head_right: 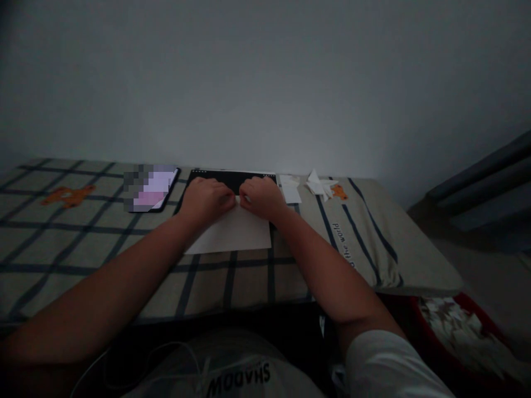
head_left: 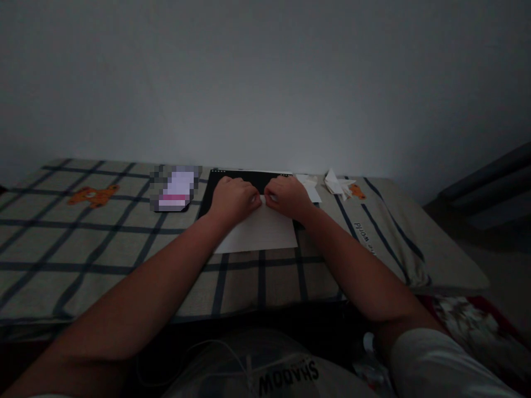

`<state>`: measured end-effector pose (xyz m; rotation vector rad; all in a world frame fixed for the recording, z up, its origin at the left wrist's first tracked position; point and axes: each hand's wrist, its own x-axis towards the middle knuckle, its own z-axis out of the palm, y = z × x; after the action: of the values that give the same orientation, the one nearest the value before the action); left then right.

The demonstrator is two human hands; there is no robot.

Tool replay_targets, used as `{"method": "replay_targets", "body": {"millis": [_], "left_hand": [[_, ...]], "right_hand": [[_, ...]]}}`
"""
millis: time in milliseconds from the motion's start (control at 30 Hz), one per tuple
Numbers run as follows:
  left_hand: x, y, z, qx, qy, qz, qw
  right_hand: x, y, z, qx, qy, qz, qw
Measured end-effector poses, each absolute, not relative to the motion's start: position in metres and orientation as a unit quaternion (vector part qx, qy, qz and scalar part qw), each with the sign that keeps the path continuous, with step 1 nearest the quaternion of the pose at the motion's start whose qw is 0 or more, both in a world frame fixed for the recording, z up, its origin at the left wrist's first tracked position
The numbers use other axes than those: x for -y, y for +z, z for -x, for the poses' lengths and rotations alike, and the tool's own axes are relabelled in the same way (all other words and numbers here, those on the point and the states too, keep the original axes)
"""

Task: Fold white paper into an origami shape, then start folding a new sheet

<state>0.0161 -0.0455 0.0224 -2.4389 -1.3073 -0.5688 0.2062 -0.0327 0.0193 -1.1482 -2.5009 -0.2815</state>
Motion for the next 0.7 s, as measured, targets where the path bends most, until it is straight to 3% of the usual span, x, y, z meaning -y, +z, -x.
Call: {"method": "replay_targets", "body": {"millis": [333,700], "left_hand": [[0.039,0.028,-0.003,0.503,-0.178,0.831,0.157],[0.044,0.024,-0.013,0.426,-0.213,0.865,0.159]], "right_hand": [[0.026,0.021,-0.224,0.874,-0.11,0.435,0.186],[0.035,0.018,-0.203,0.896,-0.101,0.402,0.159]]}}
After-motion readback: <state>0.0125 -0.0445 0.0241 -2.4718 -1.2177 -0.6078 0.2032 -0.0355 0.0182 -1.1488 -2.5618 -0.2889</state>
